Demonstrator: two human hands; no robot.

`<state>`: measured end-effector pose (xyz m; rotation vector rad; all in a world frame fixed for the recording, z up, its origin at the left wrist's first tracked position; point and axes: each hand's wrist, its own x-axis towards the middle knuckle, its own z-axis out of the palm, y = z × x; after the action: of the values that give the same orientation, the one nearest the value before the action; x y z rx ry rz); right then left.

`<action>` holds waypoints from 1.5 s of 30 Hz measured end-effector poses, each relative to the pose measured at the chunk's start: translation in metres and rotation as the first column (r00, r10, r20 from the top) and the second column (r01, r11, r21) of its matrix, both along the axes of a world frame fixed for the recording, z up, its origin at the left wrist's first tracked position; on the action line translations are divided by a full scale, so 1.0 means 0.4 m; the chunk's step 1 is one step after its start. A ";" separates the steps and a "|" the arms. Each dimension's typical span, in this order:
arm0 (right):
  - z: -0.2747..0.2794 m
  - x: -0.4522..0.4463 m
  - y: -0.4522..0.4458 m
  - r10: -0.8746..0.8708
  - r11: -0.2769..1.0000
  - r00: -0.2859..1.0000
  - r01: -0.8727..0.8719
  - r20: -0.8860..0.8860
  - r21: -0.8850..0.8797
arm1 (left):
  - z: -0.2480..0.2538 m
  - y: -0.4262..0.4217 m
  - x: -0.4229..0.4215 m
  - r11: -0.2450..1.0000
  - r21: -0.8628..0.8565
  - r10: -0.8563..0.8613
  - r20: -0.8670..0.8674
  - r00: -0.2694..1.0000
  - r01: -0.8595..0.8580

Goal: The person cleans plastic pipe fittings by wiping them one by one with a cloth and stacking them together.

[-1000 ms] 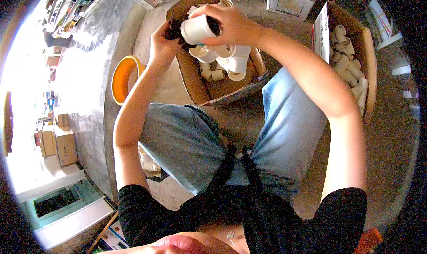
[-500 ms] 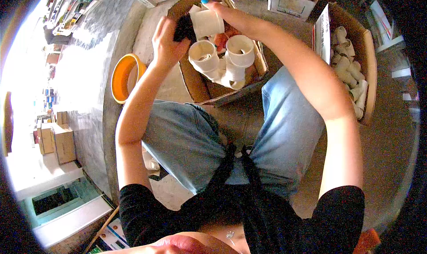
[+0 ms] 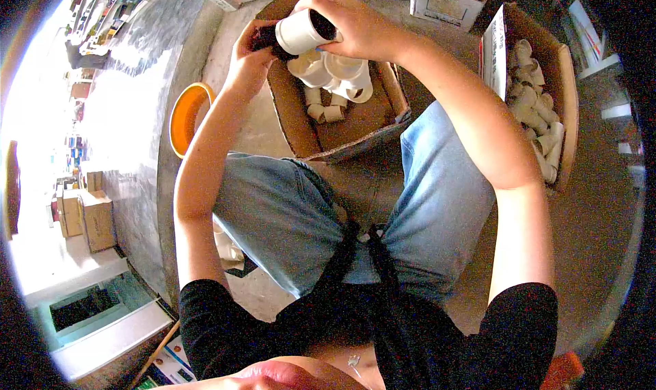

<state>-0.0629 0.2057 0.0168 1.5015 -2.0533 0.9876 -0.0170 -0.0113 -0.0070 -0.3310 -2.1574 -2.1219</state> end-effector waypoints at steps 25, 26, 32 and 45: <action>-0.018 0.030 -0.007 -0.196 0.980 0.953 0.194 0.231 0.031 | 0.043 -0.031 0.028 0.989 -0.129 -0.067 0.011 0.998 0.068; -0.023 0.033 -0.008 -0.221 0.975 0.904 0.203 0.365 0.089 | 0.046 -0.022 0.034 0.971 -0.238 -0.026 -0.083 0.996 0.006; -0.015 0.032 -0.016 -0.114 0.992 0.668 0.032 0.736 0.124 | 0.049 -0.014 0.042 0.772 -0.554 -0.044 -0.535 0.843 -0.312; -0.014 0.020 -0.011 0.091 0.986 0.051 -0.142 0.995 -0.083 | 0.050 0.041 0.054 0.836 -0.410 0.175 -0.431 0.885 -0.365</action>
<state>-0.0550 0.2012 0.0114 0.9071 -2.7387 2.6997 0.0046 0.0052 0.0128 -0.3964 -2.2900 -1.2240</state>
